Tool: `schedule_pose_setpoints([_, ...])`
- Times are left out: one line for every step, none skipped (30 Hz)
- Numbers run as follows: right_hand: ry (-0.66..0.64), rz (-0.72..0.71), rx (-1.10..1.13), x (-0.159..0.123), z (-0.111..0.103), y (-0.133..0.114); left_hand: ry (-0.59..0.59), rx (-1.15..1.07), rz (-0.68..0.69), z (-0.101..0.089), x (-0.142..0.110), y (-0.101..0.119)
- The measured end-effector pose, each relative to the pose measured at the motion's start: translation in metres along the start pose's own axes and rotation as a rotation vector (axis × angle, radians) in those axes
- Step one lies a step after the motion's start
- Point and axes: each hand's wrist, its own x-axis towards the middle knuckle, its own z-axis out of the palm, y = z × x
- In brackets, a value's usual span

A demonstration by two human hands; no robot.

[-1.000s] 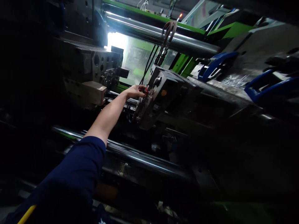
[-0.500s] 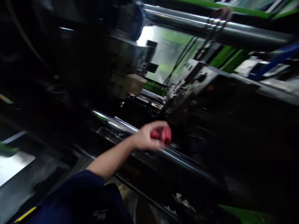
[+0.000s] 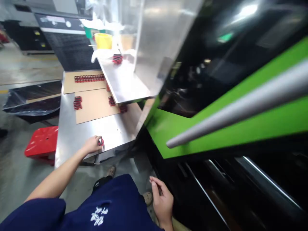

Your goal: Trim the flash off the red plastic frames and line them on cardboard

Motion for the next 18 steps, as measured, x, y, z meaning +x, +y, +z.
schedule_pose_setpoints([-0.079, 0.000, 0.014, 0.007, 0.024, -0.007, 0.026, 0.060, -0.051, -0.014, 0.011, -0.026])
schedule_pose_setpoints([-0.140, -0.008, 0.020, 0.013, 0.045, -0.014, 0.040, 0.114, -0.087, -0.023, 0.023, -0.047])
schedule_pose_setpoints([-0.191, -0.022, 0.023, 0.020, 0.062, -0.021, 0.046, 0.155, -0.107, -0.028, 0.033, -0.064])
schedule_pose_setpoints([-0.234, -0.034, 0.027, 0.025, 0.077, -0.027, 0.046, 0.186, -0.115, -0.030, 0.043, -0.077])
schedule_pose_setpoints([-0.266, -0.038, 0.031, 0.030, 0.090, -0.032, 0.045, 0.209, -0.114, -0.030, 0.050, -0.087])
schedule_pose_setpoints([-0.291, -0.036, 0.033, 0.035, 0.102, -0.038, 0.046, 0.224, -0.108, -0.027, 0.055, -0.095])
schedule_pose_setpoints([-0.307, -0.032, 0.033, 0.038, 0.111, -0.043, 0.051, 0.233, -0.100, -0.024, 0.057, -0.102])
schedule_pose_setpoints([-0.320, -0.030, 0.030, 0.041, 0.120, -0.047, 0.063, 0.238, -0.095, -0.020, 0.057, -0.108])
schedule_pose_setpoints([-0.334, -0.033, 0.025, 0.043, 0.127, -0.051, 0.081, 0.238, -0.092, -0.016, 0.054, -0.113])
schedule_pose_setpoints([-0.346, -0.040, 0.019, 0.046, 0.131, -0.054, 0.104, 0.236, -0.093, -0.012, 0.050, -0.118])
schedule_pose_setpoints([-0.355, -0.050, 0.015, 0.048, 0.134, -0.057, 0.130, 0.232, -0.095, -0.009, 0.045, -0.123])
schedule_pose_setpoints([-0.357, -0.058, 0.010, 0.051, 0.135, -0.059, 0.156, 0.228, -0.095, -0.006, 0.039, -0.127])
schedule_pose_setpoints([-0.352, -0.059, 0.002, 0.055, 0.133, -0.059, 0.179, 0.223, -0.091, -0.003, 0.034, -0.130])
schedule_pose_setpoints([-0.337, -0.045, -0.012, 0.058, 0.129, -0.058, 0.201, 0.219, -0.083, -0.001, 0.030, -0.132])
schedule_pose_setpoints([-0.309, -0.014, -0.031, 0.061, 0.123, -0.056, 0.222, 0.215, -0.071, 0.000, 0.029, -0.132])
schedule_pose_setpoints([-0.270, 0.037, -0.056, 0.062, 0.116, -0.052, 0.245, 0.212, -0.054, 0.000, 0.030, -0.132])
schedule_pose_setpoints([-0.222, 0.105, -0.082, 0.061, 0.108, -0.046, 0.271, 0.207, -0.035, -0.003, 0.033, -0.129])
schedule_pose_setpoints([-0.170, 0.187, -0.104, 0.057, 0.100, -0.039, 0.302, 0.201, -0.015, -0.008, 0.040, -0.126])
